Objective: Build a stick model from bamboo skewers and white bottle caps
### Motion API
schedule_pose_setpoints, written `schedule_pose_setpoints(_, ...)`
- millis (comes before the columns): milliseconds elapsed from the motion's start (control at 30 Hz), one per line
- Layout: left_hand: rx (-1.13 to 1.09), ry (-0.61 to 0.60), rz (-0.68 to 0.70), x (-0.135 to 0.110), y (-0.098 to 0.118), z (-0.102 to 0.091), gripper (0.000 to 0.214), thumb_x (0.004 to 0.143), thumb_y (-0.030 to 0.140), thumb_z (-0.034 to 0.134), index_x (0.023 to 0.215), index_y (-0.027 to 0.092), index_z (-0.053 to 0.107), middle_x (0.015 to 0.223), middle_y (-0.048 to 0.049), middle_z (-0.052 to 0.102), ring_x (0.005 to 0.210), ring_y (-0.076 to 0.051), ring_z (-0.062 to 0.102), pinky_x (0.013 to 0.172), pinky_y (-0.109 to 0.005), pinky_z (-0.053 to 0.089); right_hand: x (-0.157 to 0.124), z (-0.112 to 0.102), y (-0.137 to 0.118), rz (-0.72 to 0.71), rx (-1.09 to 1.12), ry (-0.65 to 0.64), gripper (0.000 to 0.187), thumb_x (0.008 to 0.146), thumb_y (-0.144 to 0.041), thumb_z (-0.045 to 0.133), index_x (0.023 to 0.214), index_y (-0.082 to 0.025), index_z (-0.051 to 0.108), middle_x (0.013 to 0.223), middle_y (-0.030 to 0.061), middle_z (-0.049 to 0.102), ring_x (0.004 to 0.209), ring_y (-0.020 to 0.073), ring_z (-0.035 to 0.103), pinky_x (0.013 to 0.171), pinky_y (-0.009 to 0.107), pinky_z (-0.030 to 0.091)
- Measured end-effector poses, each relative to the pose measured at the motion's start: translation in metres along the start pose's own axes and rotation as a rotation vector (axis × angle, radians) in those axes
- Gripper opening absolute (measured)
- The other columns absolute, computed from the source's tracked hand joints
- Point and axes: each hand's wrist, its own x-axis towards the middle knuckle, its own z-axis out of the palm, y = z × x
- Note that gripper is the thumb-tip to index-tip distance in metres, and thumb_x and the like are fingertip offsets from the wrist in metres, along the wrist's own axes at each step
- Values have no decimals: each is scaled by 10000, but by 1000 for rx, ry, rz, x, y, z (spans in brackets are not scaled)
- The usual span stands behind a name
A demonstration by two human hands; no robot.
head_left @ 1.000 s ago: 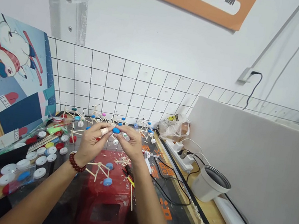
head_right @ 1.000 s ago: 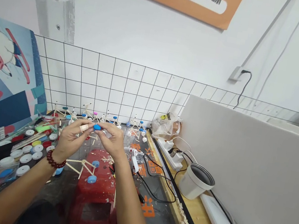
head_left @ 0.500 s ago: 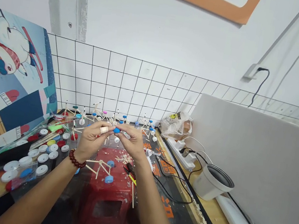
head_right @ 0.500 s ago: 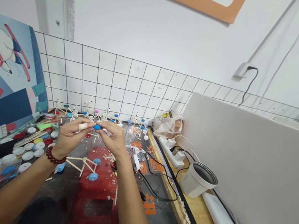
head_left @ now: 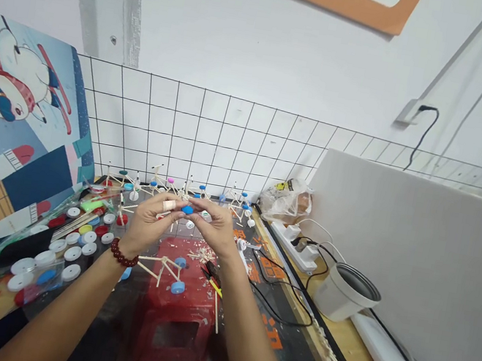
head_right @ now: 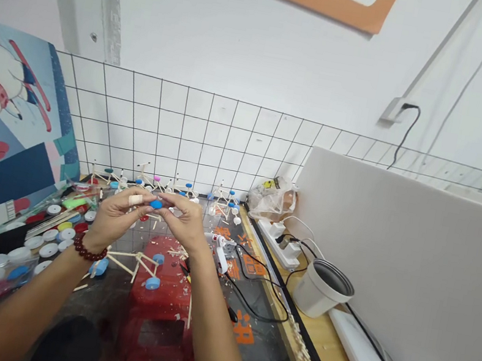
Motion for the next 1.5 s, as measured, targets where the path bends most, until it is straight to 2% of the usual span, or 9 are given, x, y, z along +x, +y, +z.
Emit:
schedule_pose_setpoints(200, 22, -18, 35, 1, 1, -1, 156, 807, 193, 712, 943, 247, 766, 911, -46, 710, 879, -165, 655, 799, -291, 525, 0, -1, -4, 33, 65, -1, 139, 787, -201, 732, 921, -234, 752, 835, 3, 752, 755, 143, 692, 745, 271, 564)
schedule_pose_setpoints(367, 9, -47, 47, 1, 3, -3, 232, 806, 172, 708, 1021, 249, 748, 991, -61, 706, 911, -168, 651, 805, -292, 526, 1, -1, -5, 26, 80, -2, 140, 794, -207, 729, 929, -239, 748, 846, 3, 753, 773, 145, 691, 754, 277, 557)
schedule_pose_setpoints(500, 2, -73, 43, 2, 5, -5, 179, 811, 172, 699, 962, 245, 763, 957, -58, 707, 923, -176, 653, 847, -314, 520, 0, -1, -5, 4, 69, -10, 130, 798, -199, 722, 921, -234, 745, 842, 7, 752, 769, 147, 696, 749, 277, 557)
schedule_pose_setpoints(700, -74, -104, -266, 0, 3, -4, 524, 687, 262, 813, 1192, 234, 673, 1086, -80, 699, 857, -184, 664, 806, -340, 553, 3, -4, -10, -49, -42, -5, 119, 820, -218, 716, 938, -225, 732, 898, 44, 755, 855, 181, 699, 821, 332, 545)
schedule_pose_setpoints(900, -355, -107, -582, 1, 5, 5, 350, 718, 376, 775, 1002, 174, 746, 870, -61, 745, 827, -190, 666, 787, -318, 539, 5, -8, -9, -112, -152, -21, 119, 857, -215, 670, 965, -230, 717, 932, 57, 745, 904, 185, 688, 842, 350, 543)
schedule_pose_setpoints(1033, -438, -88, -654, 1, 6, 11, 256, 716, 389, 774, 824, 157, 761, 752, -32, 726, 704, -149, 629, 714, -274, 515, 3, -8, -7, -128, -193, -82, 168, 859, -188, 640, 1006, -241, 702, 964, 57, 734, 942, 186, 678, 874, 362, 539)
schedule_pose_setpoints(1167, -478, -71, -692, 0, 5, 11, 251, 682, 359, 803, 828, 158, 766, 797, -32, 734, 741, -150, 628, 742, -269, 499, 1, -5, -5, -153, -235, -153, 263, 860, -184, 626, 1111, -249, 675, 1049, 73, 715, 984, 189, 665, 886, 372, 538)
schedule_pose_setpoints(1367, -415, -67, -740, -2, 3, 9, 249, 693, 379, 788, 757, 140, 758, 719, -28, 709, 679, -142, 599, 685, -268, 483, 0, -2, -1, -193, -294, -156, 285, 871, -140, 580, 1111, -257, 679, 1050, 68, 710, 979, 188, 660, 894, 384, 532)
schedule_pose_setpoints(1500, -436, -53, -768, 3, 3, 8, 236, 681, 379, 794, 718, 149, 758, 733, -30, 720, 702, -144, 610, 728, -276, 496, 1, -2, -2, -127, -262, -169, 248, 869, -194, 613, 1093, -273, 687, 1061, 54, 717, 994, 196, 663, 896, 388, 539)
